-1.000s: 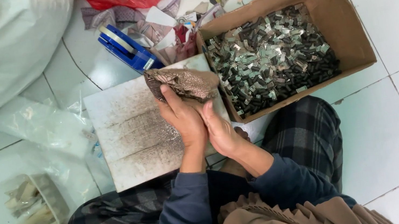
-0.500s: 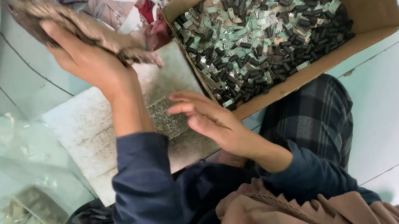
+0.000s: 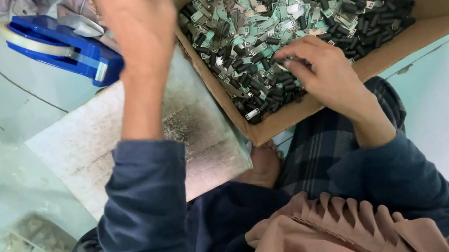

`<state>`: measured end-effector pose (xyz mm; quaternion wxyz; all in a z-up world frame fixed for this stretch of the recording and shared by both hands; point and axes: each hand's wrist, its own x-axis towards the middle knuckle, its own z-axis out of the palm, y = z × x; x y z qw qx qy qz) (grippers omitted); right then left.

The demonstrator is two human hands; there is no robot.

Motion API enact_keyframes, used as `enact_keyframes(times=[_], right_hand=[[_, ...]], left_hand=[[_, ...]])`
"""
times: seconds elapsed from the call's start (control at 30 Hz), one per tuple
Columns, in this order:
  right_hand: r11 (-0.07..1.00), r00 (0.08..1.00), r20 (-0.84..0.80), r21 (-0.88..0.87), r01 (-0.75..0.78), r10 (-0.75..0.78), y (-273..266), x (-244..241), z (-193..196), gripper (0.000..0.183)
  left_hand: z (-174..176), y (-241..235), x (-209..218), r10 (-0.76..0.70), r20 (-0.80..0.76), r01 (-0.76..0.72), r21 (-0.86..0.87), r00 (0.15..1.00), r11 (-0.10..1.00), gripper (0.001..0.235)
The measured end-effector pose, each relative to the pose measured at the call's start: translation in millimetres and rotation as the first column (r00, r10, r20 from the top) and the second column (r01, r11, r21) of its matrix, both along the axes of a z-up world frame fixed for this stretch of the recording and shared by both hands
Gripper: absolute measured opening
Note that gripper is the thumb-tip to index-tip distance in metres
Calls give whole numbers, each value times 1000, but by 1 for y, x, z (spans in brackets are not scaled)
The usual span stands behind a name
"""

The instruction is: The person is sorting small metal pieces from a large box into smaller plastic bags for packaging or quality control.

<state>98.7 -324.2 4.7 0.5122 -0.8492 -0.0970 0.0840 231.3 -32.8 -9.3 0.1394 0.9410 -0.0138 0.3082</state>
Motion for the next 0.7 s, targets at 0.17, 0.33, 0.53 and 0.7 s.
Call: enact_keyframes(times=[0.17, 0.33, 0.53, 0.7], right_hand=[[769, 957, -27, -589, -248, 287, 18, 14, -34, 20], [637, 913, -135, -677, -369, 385, 37, 5, -85, 16], [485, 908, -235, -784, -389, 348, 35, -1, -89, 18], [438, 911, -356, -798, -413, 210, 21, -3, -101, 19]], left_hand=[[-37, -88, -95, -406, -693, 539, -30, 596, 842, 19], [-125, -101, -124, -187, -876, 622, 151, 444, 769, 16], [-88, -106, -122, -62, -948, 681, 177, 311, 711, 15], [-95, -107, -125, -81, -946, 671, 161, 315, 723, 12]])
